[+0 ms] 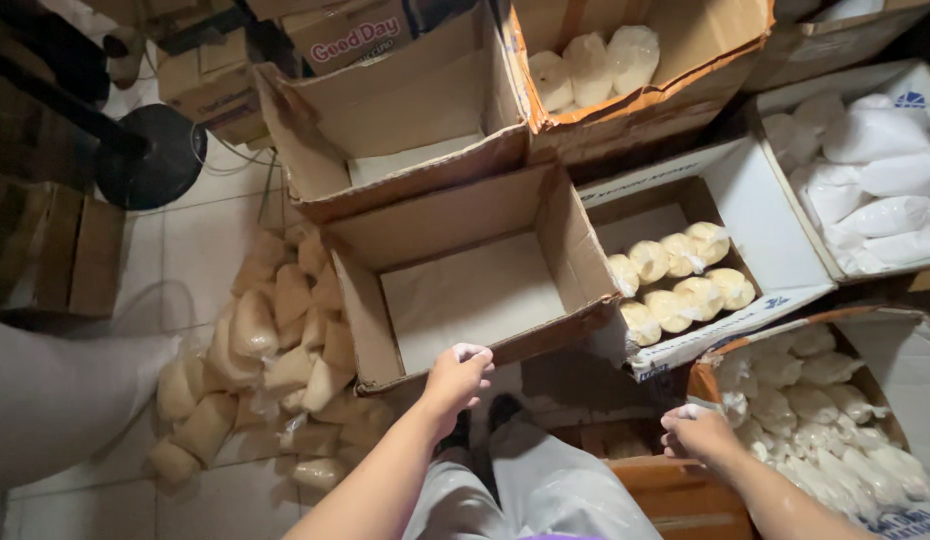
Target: The person sits on the floor and repeatedly picks up plastic-wrapped packages from a pile, then places them into a cardboard box. The person continues this process, filling the box with the packages.
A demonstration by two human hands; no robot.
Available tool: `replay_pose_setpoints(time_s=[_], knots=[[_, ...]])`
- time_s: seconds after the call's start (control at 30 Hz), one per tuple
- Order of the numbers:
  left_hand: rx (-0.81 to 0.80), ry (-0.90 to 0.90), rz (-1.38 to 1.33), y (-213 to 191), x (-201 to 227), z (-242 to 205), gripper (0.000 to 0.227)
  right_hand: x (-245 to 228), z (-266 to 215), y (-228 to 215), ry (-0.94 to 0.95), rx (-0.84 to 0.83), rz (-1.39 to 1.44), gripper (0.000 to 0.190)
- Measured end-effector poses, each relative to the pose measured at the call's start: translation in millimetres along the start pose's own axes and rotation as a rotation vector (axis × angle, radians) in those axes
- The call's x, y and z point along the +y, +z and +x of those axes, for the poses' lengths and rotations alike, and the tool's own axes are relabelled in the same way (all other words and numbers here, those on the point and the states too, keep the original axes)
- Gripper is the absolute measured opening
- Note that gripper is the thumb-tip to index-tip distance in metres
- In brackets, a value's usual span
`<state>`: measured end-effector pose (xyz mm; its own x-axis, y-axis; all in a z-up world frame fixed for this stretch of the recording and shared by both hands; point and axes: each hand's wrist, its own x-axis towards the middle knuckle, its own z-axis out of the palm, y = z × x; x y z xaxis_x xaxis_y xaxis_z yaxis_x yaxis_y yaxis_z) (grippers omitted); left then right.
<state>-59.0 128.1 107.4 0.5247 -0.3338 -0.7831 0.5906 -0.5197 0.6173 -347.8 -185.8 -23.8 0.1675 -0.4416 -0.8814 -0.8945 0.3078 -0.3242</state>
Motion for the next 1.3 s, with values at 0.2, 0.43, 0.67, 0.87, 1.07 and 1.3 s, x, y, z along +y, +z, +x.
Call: replay_pose_setpoints(time_s=[0.2,0.43,0.67,0.87,1.07,1.3], knots=[[0.02,-0.004,-0.043,0.6,9.5,-13.1,0.033,-63.8,-37.5,12.4,0.064,-0.005,0.157,0.025],[0.031,0.027,-0.049,-21.5,24.0,-17.1,0.031,-129.9,-84.7,61.9,-0.06,-0.111,0.123,0.028],[0.066,0.014,-0.06,-68.4,4.4,-11.3,0.03,-122.8,-104.8,106.5,-0.048,-0.129,0.181,0.027],[0.069,0.0,-0.115,-100.2,-17.2,-7.7,0.029,-122.0,-113.3,140.9,-0.081,-0.13,0.205,0.026],[0.095,0.009,-0.138,-101.5,-3.0,-16.2,0.028,-175.8,-125.6,160.0,-0.161,-0.189,0.16,0.023],[0.146,0.027,-0.199,-97.0,8.4,-23.4,0.027,-214.9,-136.8,161.2,-0.234,-0.325,0.139,0.018]])
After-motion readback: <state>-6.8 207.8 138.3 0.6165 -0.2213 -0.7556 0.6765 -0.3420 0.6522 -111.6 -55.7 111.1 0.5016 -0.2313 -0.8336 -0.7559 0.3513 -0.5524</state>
